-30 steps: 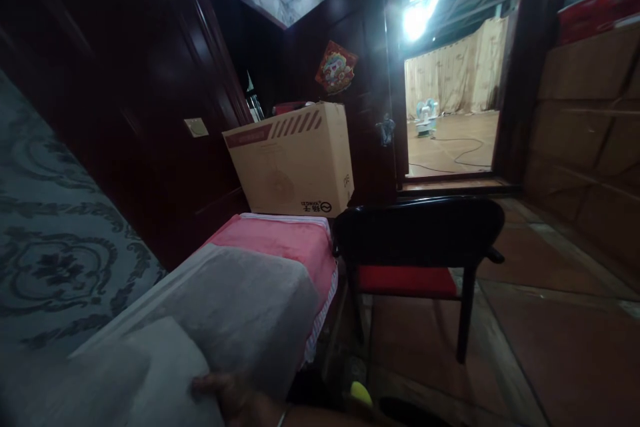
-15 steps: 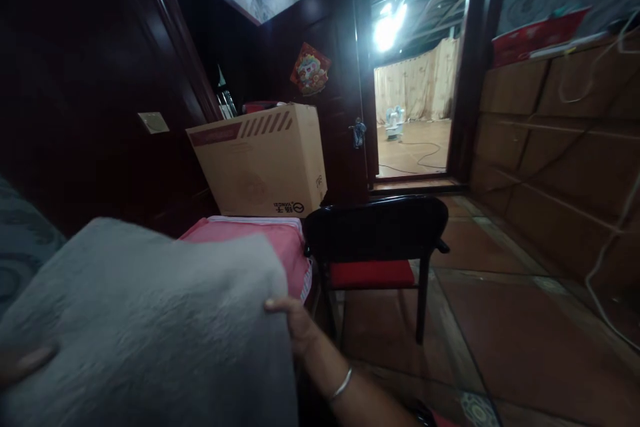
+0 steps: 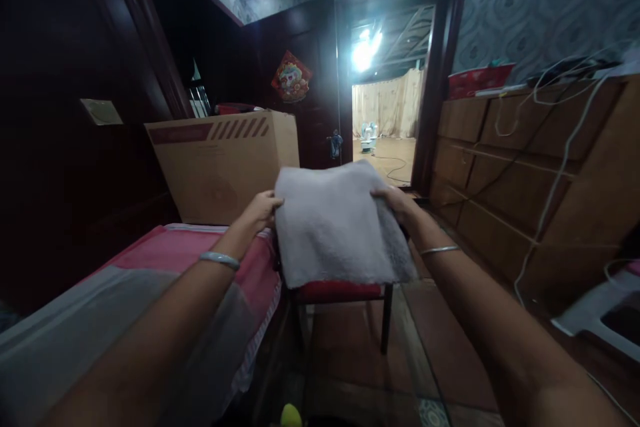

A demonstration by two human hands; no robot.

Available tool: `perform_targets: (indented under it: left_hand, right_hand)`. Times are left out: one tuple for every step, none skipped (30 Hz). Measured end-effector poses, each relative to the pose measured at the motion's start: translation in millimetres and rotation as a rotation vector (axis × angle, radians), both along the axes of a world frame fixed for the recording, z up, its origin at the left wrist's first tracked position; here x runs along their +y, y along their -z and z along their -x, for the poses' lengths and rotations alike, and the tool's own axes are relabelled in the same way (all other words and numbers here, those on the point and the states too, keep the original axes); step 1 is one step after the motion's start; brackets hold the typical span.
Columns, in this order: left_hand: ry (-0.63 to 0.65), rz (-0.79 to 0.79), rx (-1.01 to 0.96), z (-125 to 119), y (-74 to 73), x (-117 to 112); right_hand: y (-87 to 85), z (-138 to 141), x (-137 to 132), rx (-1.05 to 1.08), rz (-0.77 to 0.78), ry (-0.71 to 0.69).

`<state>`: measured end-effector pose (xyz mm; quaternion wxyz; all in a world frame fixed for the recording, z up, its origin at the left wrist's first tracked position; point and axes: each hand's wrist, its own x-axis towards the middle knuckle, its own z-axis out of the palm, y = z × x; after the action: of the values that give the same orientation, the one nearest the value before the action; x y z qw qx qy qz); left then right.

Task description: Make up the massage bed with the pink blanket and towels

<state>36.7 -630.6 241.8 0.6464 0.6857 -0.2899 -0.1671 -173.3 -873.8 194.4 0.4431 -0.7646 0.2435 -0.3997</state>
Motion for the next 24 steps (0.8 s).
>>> perform_targets:
  left_hand:
    - [-0.023,-0.030,-0.016,-1.8,11.6,-14.8]
    - [-0.038,-0.047,-0.032,-4.1,23.3,-25.5]
    - [-0.056,-0.058,-0.055,-7.1,34.0,-32.7]
    - [-0.073,-0.065,-0.083,-10.6,42.9,-37.2]
    - [-0.087,-0.071,-0.112,-14.5,49.6,-39.8]
    - [-0.095,-0.080,-0.140,-18.5,54.1,-41.3]
    - [-0.098,-0.093,-0.167,-22.4,56.7,-42.2]
    - [-0.095,-0.107,-0.196,-26.0,57.8,-43.1]
    - [-0.091,-0.123,-0.227,-29.2,58.0,-44.0]
    - [-0.086,-0.139,-0.259,-31.7,57.7,-45.0]
    - [-0.083,-0.159,-0.291,-33.6,57.1,-46.1]
    - [-0.081,-0.181,-0.323,-34.6,56.6,-46.8]
    - [-0.080,-0.207,-0.353,-34.8,56.0,-47.2]
    - [-0.080,-0.235,-0.383,-34.0,55.3,-46.9]
    - [-0.080,-0.262,-0.411,-32.1,54.4,-45.8]
    - [-0.081,-0.283,-0.432,-29.1,53.4,-44.1]
    - [-0.090,-0.305,-0.467,-24.9,52.2,-41.8]
    - [-0.107,-0.333,-0.532,-19.7,50.9,-39.3]
    - [-0.121,-0.364,-0.635,-13.9,49.7,-36.8]
    - [-0.120,-0.394,-0.773,-7.8,48.8,-34.7]
    - [-0.096,-0.421,-0.930,-1.8,48.3,-33.1]
    - [-0.049,-0.446,-1.084,3.5,48.4,-32.2]
    - [0.015,-0.472,-1.205,7.8,49.3,-32.1]
    - [0.082,-0.501,-1.272,10.9,50.9,-32.4]
  right_hand:
    - [6.2,1.1,-11.2,0.032,-0.031,0.029]
    - [12.9,2.5,-19.7,0.062,-0.107,0.040]
    - [19.5,3.8,-26.0,0.089,-0.190,0.042]
    - [25.7,4.8,-30.8,0.106,-0.242,0.047]
    - [31.2,5.6,-34.5,0.118,-0.275,0.045]
    - [35.8,5.9,-37.8,0.121,-0.278,0.040]
    - [39.4,6.1,-40.8,0.114,-0.245,0.040]
    - [42.1,6.1,-43.9,0.098,-0.190,0.048]
    - [44.0,6.2,-46.9,0.079,-0.124,0.063]
    - [45.3,6.7,-49.9,0.063,-0.054,0.081]
    - [46.0,7.7,-52.4,0.060,0.013,0.100]
    - [46.3,9.2,-54.2,0.076,0.073,0.115]
    - [46.1,11.0,-54.7,0.117,0.125,0.135]
    - [45.5,13.0,-53.7,0.177,0.174,0.166]
    - [44.7,14.8,-50.8,0.244,0.230,0.211]
    - [43.9,16.1,-46.0,0.302,0.304,0.265]
    - [43.3,16.5,-39.3,0.344,0.399,0.318]
    - [43.0,15.9,-31.2,0.368,0.509,0.358]
    - [43.2,14.2,-22.3,0.378,0.627,0.376]
    - [43.9,11.6,-13.5,0.382,0.742,0.371]
    - [44.9,8.4,-5.5,0.389,0.841,0.346]
    - [46.4,5.1,0.9,0.402,0.921,0.304]
    - [48.0,2.0,5.2,0.422,0.978,0.250]
    - [49.7,-0.6,7.3,0.442,1.015,0.195]
